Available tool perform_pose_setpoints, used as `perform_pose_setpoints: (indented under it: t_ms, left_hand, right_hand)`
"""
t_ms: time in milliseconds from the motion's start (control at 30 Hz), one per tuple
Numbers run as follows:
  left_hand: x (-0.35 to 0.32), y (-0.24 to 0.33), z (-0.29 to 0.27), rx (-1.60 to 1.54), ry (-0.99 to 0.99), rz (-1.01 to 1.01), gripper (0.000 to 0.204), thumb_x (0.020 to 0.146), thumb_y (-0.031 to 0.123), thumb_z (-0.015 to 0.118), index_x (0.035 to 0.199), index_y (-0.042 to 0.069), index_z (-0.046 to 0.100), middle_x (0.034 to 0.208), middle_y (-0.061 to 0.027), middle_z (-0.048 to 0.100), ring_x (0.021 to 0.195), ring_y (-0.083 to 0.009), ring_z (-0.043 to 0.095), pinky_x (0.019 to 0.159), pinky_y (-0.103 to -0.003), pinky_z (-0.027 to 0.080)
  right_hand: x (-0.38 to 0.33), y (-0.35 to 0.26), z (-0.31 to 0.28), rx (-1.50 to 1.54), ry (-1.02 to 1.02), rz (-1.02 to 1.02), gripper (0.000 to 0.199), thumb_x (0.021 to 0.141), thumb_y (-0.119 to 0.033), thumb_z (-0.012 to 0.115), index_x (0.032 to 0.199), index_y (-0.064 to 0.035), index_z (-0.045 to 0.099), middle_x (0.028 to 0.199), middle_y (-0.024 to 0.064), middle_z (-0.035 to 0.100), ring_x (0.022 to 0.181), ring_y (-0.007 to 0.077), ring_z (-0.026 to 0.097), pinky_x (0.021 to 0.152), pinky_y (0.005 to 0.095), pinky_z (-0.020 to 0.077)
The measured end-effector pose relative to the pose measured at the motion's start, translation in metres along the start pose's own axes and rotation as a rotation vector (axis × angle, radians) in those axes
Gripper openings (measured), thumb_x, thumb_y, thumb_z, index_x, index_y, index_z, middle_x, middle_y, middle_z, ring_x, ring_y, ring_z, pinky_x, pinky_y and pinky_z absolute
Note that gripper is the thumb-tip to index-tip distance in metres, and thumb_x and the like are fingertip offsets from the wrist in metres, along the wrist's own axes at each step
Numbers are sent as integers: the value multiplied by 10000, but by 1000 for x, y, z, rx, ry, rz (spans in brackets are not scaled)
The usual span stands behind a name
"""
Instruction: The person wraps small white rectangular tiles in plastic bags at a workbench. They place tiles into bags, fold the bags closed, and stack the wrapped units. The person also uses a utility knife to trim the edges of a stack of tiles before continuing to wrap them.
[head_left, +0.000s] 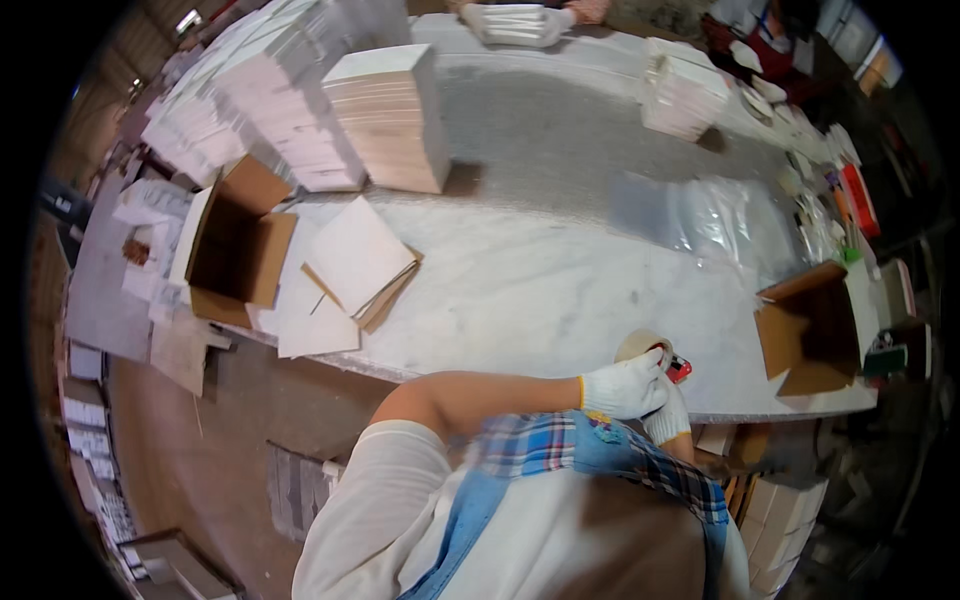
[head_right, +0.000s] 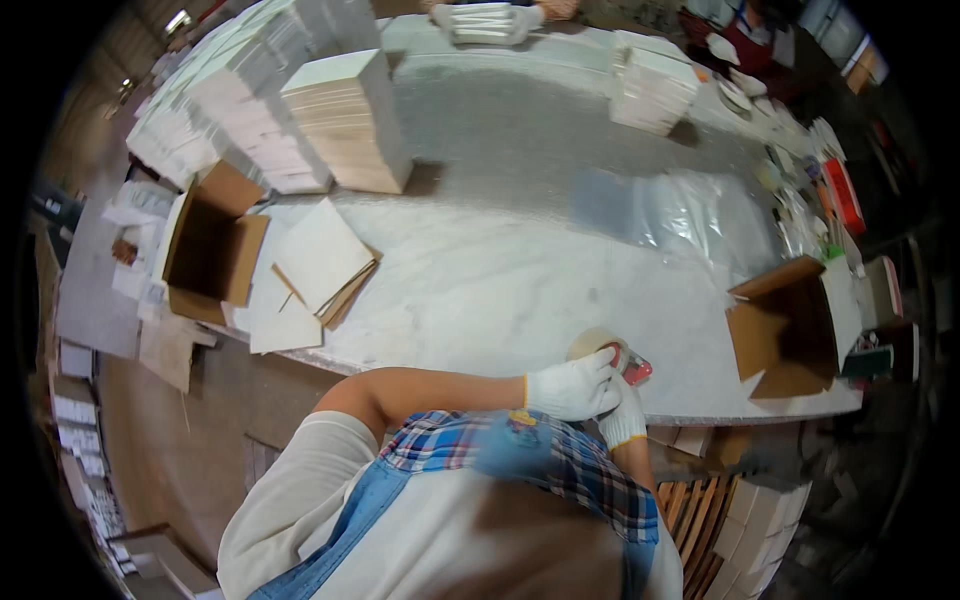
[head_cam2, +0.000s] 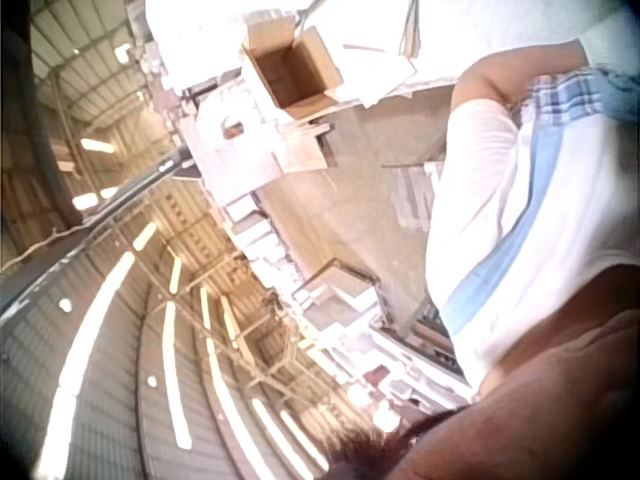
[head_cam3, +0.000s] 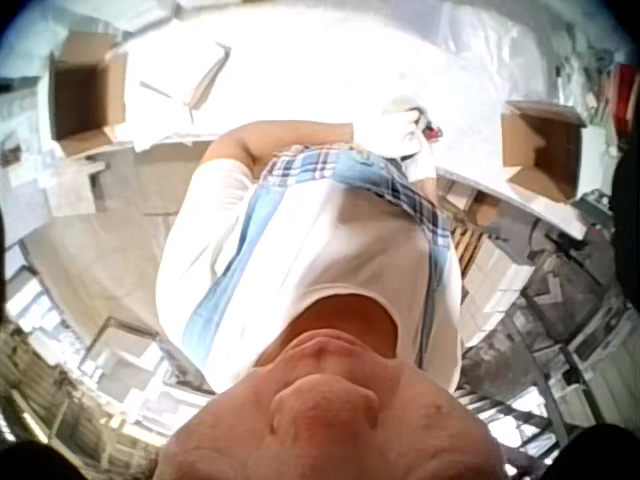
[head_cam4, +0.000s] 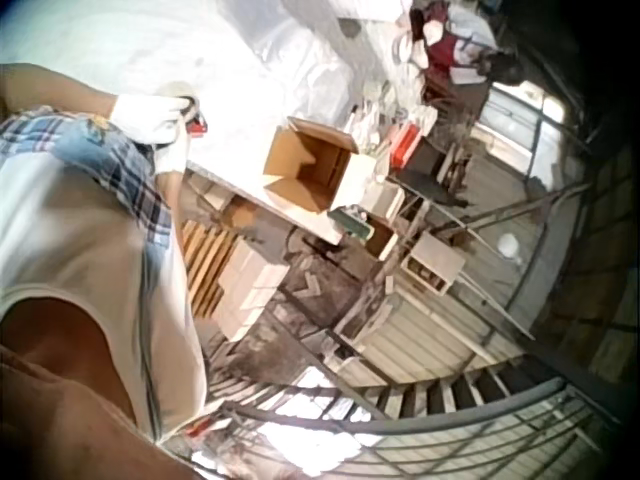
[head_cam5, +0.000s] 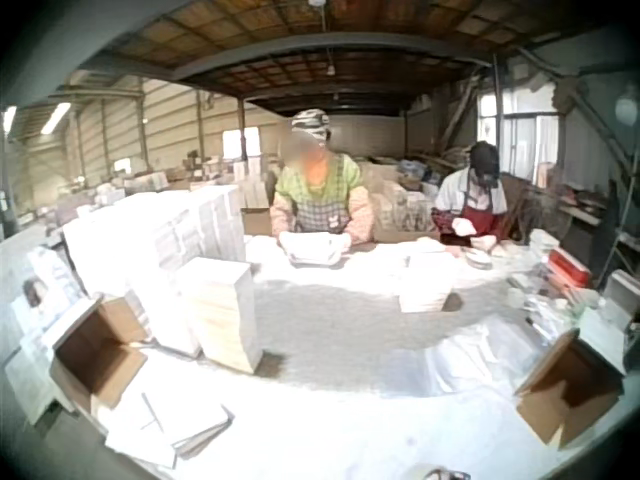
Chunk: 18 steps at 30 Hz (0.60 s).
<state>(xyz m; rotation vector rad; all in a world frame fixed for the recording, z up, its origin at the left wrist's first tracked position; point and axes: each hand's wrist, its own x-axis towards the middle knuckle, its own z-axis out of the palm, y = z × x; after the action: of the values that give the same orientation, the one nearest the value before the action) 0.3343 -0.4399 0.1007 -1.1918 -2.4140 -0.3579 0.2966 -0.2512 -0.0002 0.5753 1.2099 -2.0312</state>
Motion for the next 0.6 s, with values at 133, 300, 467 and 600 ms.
perform_pose_setpoints:
  t_ms: [133, 300, 467, 600]
  left_hand:
    - [23, 6, 12, -87, 168, 93, 106, 831, 147, 566, 859, 54, 610, 736, -88, 581, 731, -300, 589, 962, -510, 465]
    - [68, -2, 11, -298, 147, 23, 254, 814, 237, 707, 980, 56, 642, 881, -111, 612, 836, -319, 599, 851, -519, 495]
    - [94, -17, -18, -156, 269, -300, 386, 828, 273, 755, 1130, 71, 627, 1022, -133, 618, 946, -343, 592, 885, -507, 477]
    - [81, -29, 45, -26, 268, -500, 378, 854, 254, 745, 1161, 78, 612, 1058, -125, 624, 990, -341, 578, 915, -503, 458]
  right_hand:
    - [-41, -18, -1, 13, 165, -103, 265, 980, -193, 683, 1194, -44, 638, 1088, 66, 720, 972, 213, 711, 822, 362, 598]
    - [-89, -55, -47, -122, 199, -199, 412, 926, -163, 701, 1298, -17, 602, 1099, 109, 699, 950, 236, 716, 734, 364, 636]
    - [-157, -87, -147, -339, 242, -340, 552, 857, -131, 681, 1386, -14, 574, 1137, 86, 684, 1016, 254, 703, 839, 404, 624]
    - [-189, -128, -214, -64, 444, -375, 707, 814, -84, 657, 1485, -52, 435, 1310, 164, 602, 1160, 337, 659, 899, 483, 629]
